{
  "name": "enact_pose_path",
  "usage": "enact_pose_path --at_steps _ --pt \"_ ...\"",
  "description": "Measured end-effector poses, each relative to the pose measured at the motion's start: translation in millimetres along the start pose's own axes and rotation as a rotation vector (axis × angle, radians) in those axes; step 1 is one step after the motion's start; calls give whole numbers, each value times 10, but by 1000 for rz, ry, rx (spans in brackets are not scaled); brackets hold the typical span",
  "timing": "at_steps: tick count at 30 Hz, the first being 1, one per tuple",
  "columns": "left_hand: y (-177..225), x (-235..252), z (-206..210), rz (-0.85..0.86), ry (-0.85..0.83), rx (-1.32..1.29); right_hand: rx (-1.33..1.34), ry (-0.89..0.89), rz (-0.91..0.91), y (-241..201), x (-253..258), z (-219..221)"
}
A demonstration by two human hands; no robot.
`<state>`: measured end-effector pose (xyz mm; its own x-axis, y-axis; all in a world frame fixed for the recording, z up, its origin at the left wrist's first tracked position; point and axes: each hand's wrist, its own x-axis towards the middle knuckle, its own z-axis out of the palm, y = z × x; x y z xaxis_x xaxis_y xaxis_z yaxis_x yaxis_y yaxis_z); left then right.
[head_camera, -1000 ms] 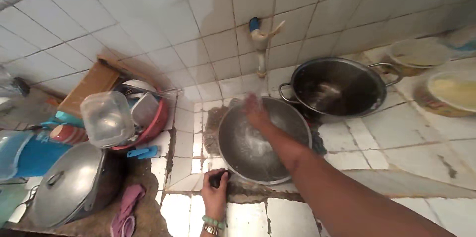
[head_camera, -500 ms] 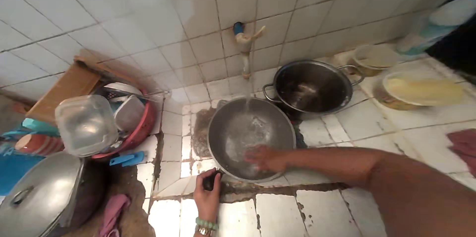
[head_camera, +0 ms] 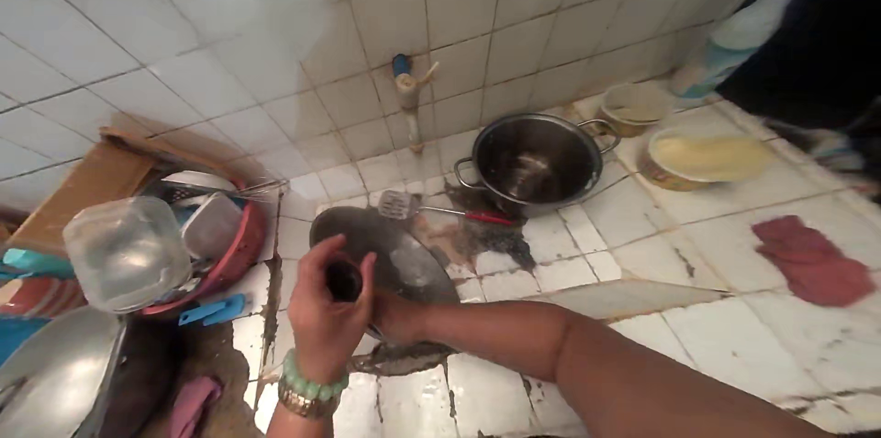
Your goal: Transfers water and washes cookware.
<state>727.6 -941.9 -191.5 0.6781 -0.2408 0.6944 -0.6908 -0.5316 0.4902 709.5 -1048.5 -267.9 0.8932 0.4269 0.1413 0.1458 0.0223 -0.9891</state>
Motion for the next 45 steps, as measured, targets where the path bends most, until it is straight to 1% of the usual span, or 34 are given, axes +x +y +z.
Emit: enact_pose_path --at_steps 1,2,4,5,7,8,9,10,11,13,14,15,17,19,20,22,23,25,26,28,30,31,33,34,35,36,37,38,39,40,42,43,44,45 --pt "31 42 5 -1 -12 42 -25 -117 -14 -86 -183 -76" --pt "38 45 11 -9 -6 64 -84 -263 5 -29 -331 -198" --pt "4 13 10 -13 37 58 -221 -523 134 357 -543 -479" --pt "-21 0 1 -2 55 45 -356 -564 190 680 -624 -638" --pt "-27 -20 1 36 56 19 -699 -450 422 1144 -684 -1025" --pt "14 -13 14 66 39 15 -792 -410 540 1193 -601 -1201" --pt "74 12 41 105 22 11 -832 -342 586 1155 -481 -1304" --pt "138 41 73 144 8 7 -825 -256 563 1049 -372 -1304" --pt "194 60 109 171 4 0 -759 -182 485 875 -313 -1212" --pt "218 65 166 159 34 -21 -466 -98 232 444 -359 -872" --pt "169 50 172 121 65 -35 -305 -104 119 243 -441 -682" --pt "74 20 171 72 112 -52 -173 -165 79 75 -525 -540" --pt "-175 -121 156 -40 224 -100 -100 -362 116 3 -641 -459" --pt "-361 -390 126 -169 288 -156 -224 -565 218 329 -693 -597" --pt "-412 -530 98 -226 306 -178 -368 -624 292 568 -713 -739" --pt "-481 -765 22 -293 311 -227 -732 -563 418 1094 -685 -1143" --pt "-509 -858 -17 -318 300 -260 -882 -496 433 1269 -578 -1366" --pt "-566 -995 -64 -380 297 -328 -1034 -340 417 1418 -156 -1642" --pt "-590 -1050 -75 -411 311 -357 -1063 -242 378 1486 98 -1649" --pt "-614 -1150 -93 -471 344 -407 -1045 -61 302 1708 571 -1371" --pt "-640 -1259 -98 -505 368 -438 -904 60 211 1883 852 -783" --pt "-652 -1322 -100 -519 379 -440 -803 49 172 1865 882 -427" --pt "-643 -1438 -118 -580 397 -439 -583 -117 94 1618 650 198" --pt "-637 -1464 -132 -617 398 -431 -460 -245 66 1413 447 348" --pt "-627 -1470 -146 -655 385 -417 -352 -392 78 1222 235 350" --pt "-620 -1473 -160 -690 362 -409 -319 -540 98 1102 31 222" --pt "-620 -1483 -171 -735 328 -399 -379 -674 100 1088 -148 -9" --pt "-631 -1489 -174 -787 284 -387 -501 -774 113 1133 -272 -330" --pt "-651 -1495 -161 -843 228 -381 -656 -809 141 1216 -338 -706" --pt "-677 -1505 -124 -891 165 -377 -807 -782 188 1316 -338 -1102" --pt "-724 -1537 12 -948 3 -378 -1062 -632 296 1502 -131 -1784" --pt "-738 -1554 115 -973 -47 -399 -1160 -539 331 1564 51 -1979" --pt "-737 -1561 218 -993 -71 -409 -1206 -405 334 1661 229 -2054" --pt "-738 -1567 304 -1013 -81 -414 -1185 -233 331 1763 402 -1992"
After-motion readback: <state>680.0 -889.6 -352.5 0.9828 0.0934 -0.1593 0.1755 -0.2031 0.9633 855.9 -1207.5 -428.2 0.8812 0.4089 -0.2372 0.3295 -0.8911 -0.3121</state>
